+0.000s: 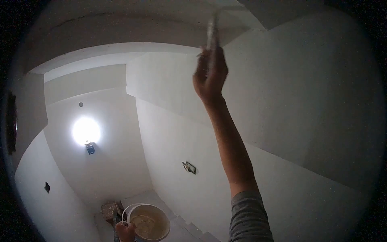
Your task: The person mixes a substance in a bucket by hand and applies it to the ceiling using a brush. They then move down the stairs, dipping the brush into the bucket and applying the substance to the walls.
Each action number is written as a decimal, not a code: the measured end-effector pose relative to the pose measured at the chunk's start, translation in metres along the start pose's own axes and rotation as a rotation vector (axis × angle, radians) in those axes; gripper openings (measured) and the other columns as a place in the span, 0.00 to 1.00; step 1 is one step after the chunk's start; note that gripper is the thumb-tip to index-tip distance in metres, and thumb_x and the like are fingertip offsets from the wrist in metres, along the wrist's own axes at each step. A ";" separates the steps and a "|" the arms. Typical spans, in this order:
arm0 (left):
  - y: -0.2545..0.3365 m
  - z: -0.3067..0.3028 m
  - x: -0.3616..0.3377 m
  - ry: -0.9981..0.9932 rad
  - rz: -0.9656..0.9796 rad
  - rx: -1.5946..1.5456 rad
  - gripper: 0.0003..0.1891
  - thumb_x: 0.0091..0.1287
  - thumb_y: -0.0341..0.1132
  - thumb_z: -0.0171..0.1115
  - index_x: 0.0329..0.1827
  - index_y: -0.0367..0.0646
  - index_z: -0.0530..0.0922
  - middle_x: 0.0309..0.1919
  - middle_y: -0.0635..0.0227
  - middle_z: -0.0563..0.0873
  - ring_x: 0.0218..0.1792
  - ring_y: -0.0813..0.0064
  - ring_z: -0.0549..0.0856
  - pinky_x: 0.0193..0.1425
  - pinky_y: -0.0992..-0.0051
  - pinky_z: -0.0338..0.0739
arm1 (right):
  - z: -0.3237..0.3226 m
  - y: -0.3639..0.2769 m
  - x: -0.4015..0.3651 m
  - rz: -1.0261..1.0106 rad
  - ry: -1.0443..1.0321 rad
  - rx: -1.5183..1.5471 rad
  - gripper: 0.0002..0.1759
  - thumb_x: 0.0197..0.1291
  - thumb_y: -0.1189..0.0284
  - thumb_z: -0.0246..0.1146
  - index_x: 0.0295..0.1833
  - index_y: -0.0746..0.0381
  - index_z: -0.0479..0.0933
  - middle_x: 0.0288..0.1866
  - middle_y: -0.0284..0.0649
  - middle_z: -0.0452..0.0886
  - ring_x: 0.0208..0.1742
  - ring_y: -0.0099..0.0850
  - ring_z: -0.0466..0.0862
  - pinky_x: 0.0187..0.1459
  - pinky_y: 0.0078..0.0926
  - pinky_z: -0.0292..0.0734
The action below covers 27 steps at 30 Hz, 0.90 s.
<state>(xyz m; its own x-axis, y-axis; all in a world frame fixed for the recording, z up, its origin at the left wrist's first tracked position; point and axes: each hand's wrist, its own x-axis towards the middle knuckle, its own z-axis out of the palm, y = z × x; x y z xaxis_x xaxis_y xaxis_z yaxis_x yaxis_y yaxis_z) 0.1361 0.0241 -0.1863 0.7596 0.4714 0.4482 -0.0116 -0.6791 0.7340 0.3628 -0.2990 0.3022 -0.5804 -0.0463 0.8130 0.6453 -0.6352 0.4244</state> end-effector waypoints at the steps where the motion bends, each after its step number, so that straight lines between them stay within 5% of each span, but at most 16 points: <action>1: 0.004 0.000 0.001 0.058 0.076 -0.012 0.16 0.54 0.38 0.63 0.15 0.36 0.73 0.11 0.60 0.73 0.14 0.62 0.72 0.23 0.56 0.66 | -0.007 -0.001 0.000 0.134 0.117 0.056 0.22 0.72 0.75 0.55 0.66 0.75 0.69 0.41 0.45 0.84 0.35 0.29 0.83 0.40 0.27 0.80; 3: 0.017 -0.006 0.000 0.065 0.019 -0.053 0.16 0.53 0.37 0.64 0.14 0.37 0.73 0.10 0.61 0.72 0.14 0.64 0.72 0.22 0.56 0.65 | -0.015 0.008 0.009 0.376 0.350 0.094 0.21 0.73 0.72 0.52 0.64 0.75 0.71 0.37 0.44 0.83 0.33 0.28 0.82 0.39 0.26 0.79; 5: 0.016 -0.007 0.002 0.076 -0.043 -0.093 0.16 0.53 0.36 0.64 0.13 0.38 0.72 0.10 0.62 0.70 0.14 0.66 0.71 0.22 0.57 0.64 | -0.025 0.030 0.023 0.387 0.325 0.011 0.18 0.73 0.72 0.50 0.57 0.76 0.74 0.37 0.44 0.84 0.32 0.28 0.82 0.38 0.25 0.80; 7: 0.003 -0.003 0.009 0.168 0.519 0.487 0.15 0.53 0.35 0.64 0.12 0.40 0.71 0.10 0.65 0.68 0.15 0.72 0.69 0.22 0.59 0.62 | -0.022 0.034 0.029 0.341 0.317 0.012 0.18 0.72 0.72 0.49 0.54 0.76 0.75 0.37 0.45 0.84 0.32 0.28 0.82 0.38 0.25 0.80; 8: 0.010 -0.006 0.011 0.170 0.518 0.485 0.15 0.53 0.35 0.64 0.12 0.40 0.71 0.10 0.65 0.68 0.15 0.72 0.69 0.22 0.59 0.62 | -0.018 0.032 0.032 0.402 0.355 0.061 0.17 0.72 0.72 0.49 0.51 0.77 0.76 0.37 0.45 0.84 0.32 0.29 0.82 0.38 0.25 0.80; 10: 0.029 -0.012 0.014 0.031 -0.072 -0.028 0.16 0.54 0.39 0.65 0.14 0.40 0.73 0.11 0.67 0.70 0.15 0.72 0.69 0.21 0.61 0.63 | -0.016 0.028 0.041 0.461 0.385 0.108 0.17 0.71 0.72 0.49 0.49 0.77 0.76 0.37 0.46 0.83 0.32 0.30 0.83 0.39 0.25 0.81; 12: 0.026 -0.005 0.020 0.086 -0.112 -0.052 0.14 0.47 0.35 0.65 0.12 0.38 0.73 0.09 0.66 0.71 0.13 0.74 0.71 0.20 0.63 0.65 | -0.017 0.022 0.047 0.526 0.425 0.142 0.21 0.74 0.72 0.45 0.59 0.79 0.71 0.39 0.50 0.83 0.34 0.31 0.84 0.39 0.29 0.82; 14: 0.033 -0.013 0.024 0.146 -0.150 -0.080 0.12 0.40 0.32 0.65 0.09 0.35 0.72 0.07 0.66 0.71 0.11 0.76 0.72 0.19 0.65 0.67 | -0.013 0.013 0.049 0.571 0.441 0.149 0.20 0.74 0.72 0.46 0.57 0.79 0.72 0.38 0.49 0.82 0.33 0.30 0.83 0.38 0.29 0.82; 16: 0.041 -0.033 0.021 -0.058 -0.055 0.017 0.16 0.54 0.45 0.67 0.18 0.43 0.79 0.13 0.62 0.78 0.14 0.64 0.76 0.21 0.60 0.69 | -0.008 0.004 0.046 0.614 0.454 0.156 0.20 0.74 0.72 0.46 0.55 0.79 0.73 0.38 0.48 0.82 0.32 0.29 0.83 0.37 0.29 0.82; 19: 0.012 -0.016 0.019 0.090 -0.188 -0.134 0.13 0.41 0.33 0.66 0.11 0.32 0.73 0.07 0.65 0.71 0.12 0.76 0.71 0.19 0.64 0.66 | -0.003 -0.016 0.030 0.574 0.391 0.184 0.19 0.73 0.72 0.47 0.54 0.78 0.74 0.37 0.46 0.82 0.32 0.28 0.82 0.36 0.28 0.81; 20: 0.014 -0.017 0.021 0.087 -0.204 -0.130 0.13 0.41 0.33 0.66 0.11 0.32 0.73 0.07 0.65 0.71 0.12 0.76 0.71 0.19 0.64 0.66 | -0.003 -0.025 0.022 0.581 0.373 0.238 0.19 0.73 0.72 0.47 0.55 0.78 0.74 0.36 0.46 0.82 0.31 0.28 0.82 0.36 0.27 0.80; 22: 0.019 -0.030 0.024 0.013 -0.113 -0.016 0.14 0.44 0.36 0.65 0.16 0.30 0.77 0.11 0.50 0.76 0.14 0.62 0.80 0.25 0.59 0.74 | -0.008 -0.063 -0.005 0.639 0.320 0.312 0.19 0.73 0.72 0.47 0.56 0.77 0.74 0.36 0.45 0.82 0.30 0.28 0.82 0.36 0.27 0.80; 25: 0.011 -0.027 0.024 0.141 -0.078 -0.091 0.14 0.47 0.35 0.64 0.14 0.31 0.76 0.08 0.57 0.75 0.12 0.71 0.75 0.22 0.62 0.70 | -0.052 -0.165 -0.082 0.809 0.039 0.727 0.20 0.66 0.71 0.57 0.55 0.78 0.74 0.37 0.51 0.83 0.29 0.32 0.80 0.29 0.25 0.76; 26: 0.023 -0.039 0.025 0.054 -0.162 -0.129 0.14 0.48 0.35 0.65 0.15 0.31 0.76 0.11 0.54 0.76 0.13 0.69 0.76 0.22 0.63 0.70 | -0.072 -0.195 -0.117 0.796 -0.101 0.819 0.21 0.65 0.71 0.58 0.56 0.78 0.75 0.36 0.52 0.83 0.29 0.32 0.81 0.27 0.24 0.76; 27: -0.001 -0.032 0.026 0.126 -0.026 0.005 0.14 0.49 0.36 0.66 0.17 0.31 0.78 0.12 0.51 0.77 0.14 0.63 0.78 0.23 0.61 0.71 | -0.091 -0.225 -0.152 0.784 -0.245 0.901 0.22 0.64 0.71 0.60 0.57 0.78 0.75 0.35 0.53 0.83 0.28 0.31 0.82 0.25 0.23 0.75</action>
<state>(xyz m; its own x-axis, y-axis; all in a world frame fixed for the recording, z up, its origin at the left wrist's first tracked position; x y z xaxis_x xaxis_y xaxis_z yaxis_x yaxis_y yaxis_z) 0.1355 0.0552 -0.1589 0.6722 0.5557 0.4893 0.0110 -0.6683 0.7439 0.2602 -0.2193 0.0466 0.1672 0.0314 0.9854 0.9489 0.2660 -0.1695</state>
